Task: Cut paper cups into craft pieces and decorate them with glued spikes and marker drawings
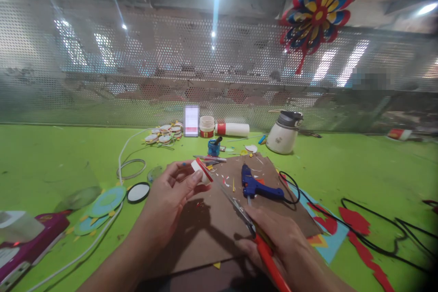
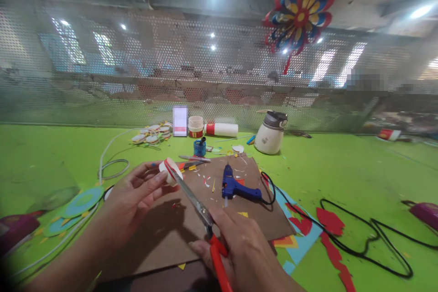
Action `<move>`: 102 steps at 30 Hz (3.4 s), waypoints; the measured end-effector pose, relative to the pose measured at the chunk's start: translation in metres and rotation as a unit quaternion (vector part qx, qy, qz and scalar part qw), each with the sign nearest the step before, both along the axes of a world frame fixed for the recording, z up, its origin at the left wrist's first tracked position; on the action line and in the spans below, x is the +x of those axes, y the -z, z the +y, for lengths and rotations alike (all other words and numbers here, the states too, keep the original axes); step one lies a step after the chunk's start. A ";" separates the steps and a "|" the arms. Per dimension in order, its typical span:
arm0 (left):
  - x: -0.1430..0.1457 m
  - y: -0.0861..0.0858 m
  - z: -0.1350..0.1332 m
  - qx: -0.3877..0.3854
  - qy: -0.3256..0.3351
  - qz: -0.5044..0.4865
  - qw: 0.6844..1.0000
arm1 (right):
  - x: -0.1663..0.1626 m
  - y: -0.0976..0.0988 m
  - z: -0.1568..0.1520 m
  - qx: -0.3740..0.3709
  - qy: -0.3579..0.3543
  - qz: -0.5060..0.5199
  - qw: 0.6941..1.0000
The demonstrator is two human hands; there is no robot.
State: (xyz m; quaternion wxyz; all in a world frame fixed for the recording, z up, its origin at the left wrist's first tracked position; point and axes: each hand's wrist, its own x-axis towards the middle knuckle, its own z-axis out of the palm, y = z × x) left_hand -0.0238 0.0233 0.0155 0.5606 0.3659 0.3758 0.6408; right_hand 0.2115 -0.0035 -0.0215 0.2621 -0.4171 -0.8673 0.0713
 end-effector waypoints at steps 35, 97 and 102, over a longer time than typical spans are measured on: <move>0.000 -0.001 -0.001 -0.008 -0.012 0.023 1.000 | -0.004 -0.007 -0.002 -0.016 0.013 -0.008 1.000; 0.003 -0.002 -0.001 0.010 -0.004 0.021 1.000 | -0.003 0.001 -0.004 -0.006 0.004 -0.001 1.000; 0.002 -0.003 0.003 -0.011 -0.011 -0.013 1.000 | -0.003 -0.001 -0.003 0.000 0.016 -0.004 1.000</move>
